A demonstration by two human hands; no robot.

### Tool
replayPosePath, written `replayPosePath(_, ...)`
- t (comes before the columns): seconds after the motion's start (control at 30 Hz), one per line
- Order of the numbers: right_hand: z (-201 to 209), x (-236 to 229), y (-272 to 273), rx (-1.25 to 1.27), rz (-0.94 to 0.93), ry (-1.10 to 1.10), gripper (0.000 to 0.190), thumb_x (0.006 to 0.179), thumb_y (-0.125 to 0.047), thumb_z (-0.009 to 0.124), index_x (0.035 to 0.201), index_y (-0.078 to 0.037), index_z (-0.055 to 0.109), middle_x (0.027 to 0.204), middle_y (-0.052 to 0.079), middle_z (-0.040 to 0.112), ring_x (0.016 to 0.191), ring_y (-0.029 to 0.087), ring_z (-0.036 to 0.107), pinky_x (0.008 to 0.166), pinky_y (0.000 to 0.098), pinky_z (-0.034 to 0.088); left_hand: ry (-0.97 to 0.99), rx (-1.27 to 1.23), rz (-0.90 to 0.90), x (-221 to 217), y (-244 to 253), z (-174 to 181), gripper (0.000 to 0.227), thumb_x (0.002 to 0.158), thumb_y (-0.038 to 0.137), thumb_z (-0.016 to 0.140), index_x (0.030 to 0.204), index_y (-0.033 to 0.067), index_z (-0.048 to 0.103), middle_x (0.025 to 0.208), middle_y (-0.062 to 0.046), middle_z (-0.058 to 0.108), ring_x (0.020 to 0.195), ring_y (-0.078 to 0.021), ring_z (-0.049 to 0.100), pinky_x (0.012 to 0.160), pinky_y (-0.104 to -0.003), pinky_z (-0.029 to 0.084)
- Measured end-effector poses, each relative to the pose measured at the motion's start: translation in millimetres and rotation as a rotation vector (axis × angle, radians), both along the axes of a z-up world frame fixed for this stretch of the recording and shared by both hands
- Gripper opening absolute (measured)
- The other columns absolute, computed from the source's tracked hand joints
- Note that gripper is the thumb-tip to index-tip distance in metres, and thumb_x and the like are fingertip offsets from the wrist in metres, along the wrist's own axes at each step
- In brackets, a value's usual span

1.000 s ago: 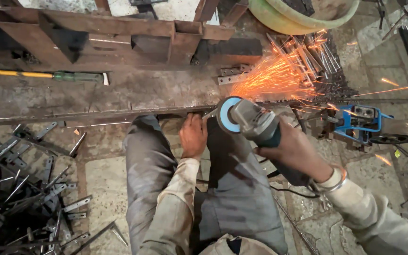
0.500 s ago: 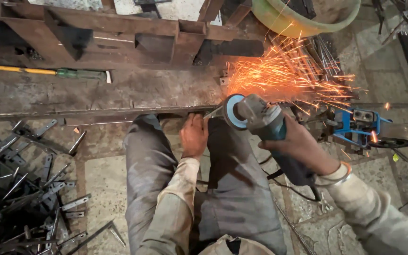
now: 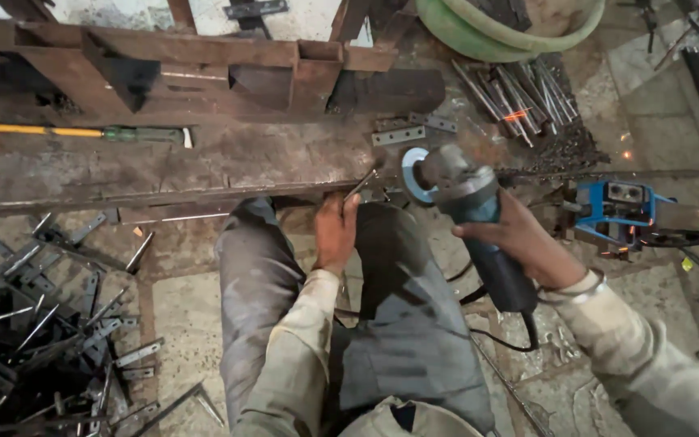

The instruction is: The recorder uses an angle grinder to smooth and finish metal hinge components at a workbench.

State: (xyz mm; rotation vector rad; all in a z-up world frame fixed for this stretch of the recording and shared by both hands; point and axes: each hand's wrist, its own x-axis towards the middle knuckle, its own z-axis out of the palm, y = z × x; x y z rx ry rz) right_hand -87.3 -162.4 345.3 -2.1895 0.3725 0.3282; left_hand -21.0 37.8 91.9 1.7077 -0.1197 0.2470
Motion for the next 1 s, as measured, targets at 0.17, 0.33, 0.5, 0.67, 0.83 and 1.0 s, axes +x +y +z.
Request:
replayPosePath(0.17, -10.5, -21.1, -9.3, -0.078, -0.027, -0.037, 0.061, 0.073, -0.017, 0.085, 0.127, -0.003, 0.061, 0.107, 0.007, 0.071, 0.094, 0.015, 0.063, 0.082, 0.0335, 0.053, 0.184, -0.439, -0.161, -3.9, -8.7, -13.0, 0.041, 0.108, 0.038, 0.055, 0.097, 0.0007, 0.068, 0.086, -0.007, 0.069, 0.079, -0.0231, 0.064, 0.075, -0.039, 0.050)
replayPosePath(0.33, -13.6, -32.3, -3.4, -0.104, -0.059, -0.015, 0.062, 0.073, -0.016, 0.085, 0.128, -0.004, 0.060, 0.106, 0.005, 0.072, 0.092, 0.015, 0.064, 0.081, 0.0330, 0.053, 0.472, -0.826, -0.273, -5.6, -15.8, -29.6, 0.038, 0.105, 0.041, 0.058, 0.089, 0.0077, 0.067, 0.077, 0.003, 0.061, 0.067, -0.0094, 0.056, 0.062, -0.031, 0.048)
replayPosePath(0.5, -10.9, -34.8, -1.0, 0.040, -0.121, 0.009, 0.062, 0.073, -0.013, 0.084, 0.129, -0.004, 0.058, 0.108, 0.006, 0.070, 0.093, 0.013, 0.063, 0.081, 0.0325, 0.053, 0.692, -1.138, -0.317, -9.7, 2.9, 12.0, 0.024, 0.103, 0.033, 0.065, 0.094, 0.0112, 0.060, 0.071, 0.003, 0.052, 0.056, -0.0093, 0.047, 0.053, -0.030, 0.041)
replayPosePath(0.67, -8.3, -36.7, 2.6, 0.062, -0.142, 0.021, 0.060, 0.073, -0.012, 0.083, 0.128, -0.004, 0.060, 0.107, 0.006, 0.070, 0.092, 0.014, 0.064, 0.080, 0.0323, 0.053, 0.770, -1.383, -0.463, -12.6, 12.8, 30.3, 0.017, 0.100, 0.030, 0.065, 0.101, 0.0128, 0.062, 0.077, 0.002, 0.058, 0.059, -0.0094, 0.049, 0.055, -0.028, 0.040)
replayPosePath(0.83, -12.0, -38.7, 2.8, 0.087, -0.162, 0.033, 0.058, 0.074, -0.012, 0.083, 0.127, -0.003, 0.061, 0.104, 0.005, 0.070, 0.089, 0.014, 0.064, 0.076, 0.0328, 0.054, 0.746, -1.375, -0.587, -12.6, 16.1, 23.6, 0.011, 0.100, 0.026, 0.066, 0.105, 0.0167, 0.063, 0.077, 0.008, 0.051, 0.062, -0.0059, 0.046, 0.058, -0.027, 0.038)
replayPosePath(1.0, -21.9, -39.3, -1.5, 0.079, -0.169, 0.038, 0.057, 0.074, -0.012, 0.083, 0.126, -0.003, 0.061, 0.100, 0.006, 0.068, 0.085, 0.014, 0.063, 0.073, 0.0337, 0.053, 0.810, -1.419, -0.725, -4.4, 17.8, 18.6, 0.044, 0.105, 0.059, 0.051, 0.083, 0.0213, 0.048, 0.066, 0.009, 0.038, 0.053, -0.0073, 0.036, 0.054, -0.028, 0.033)
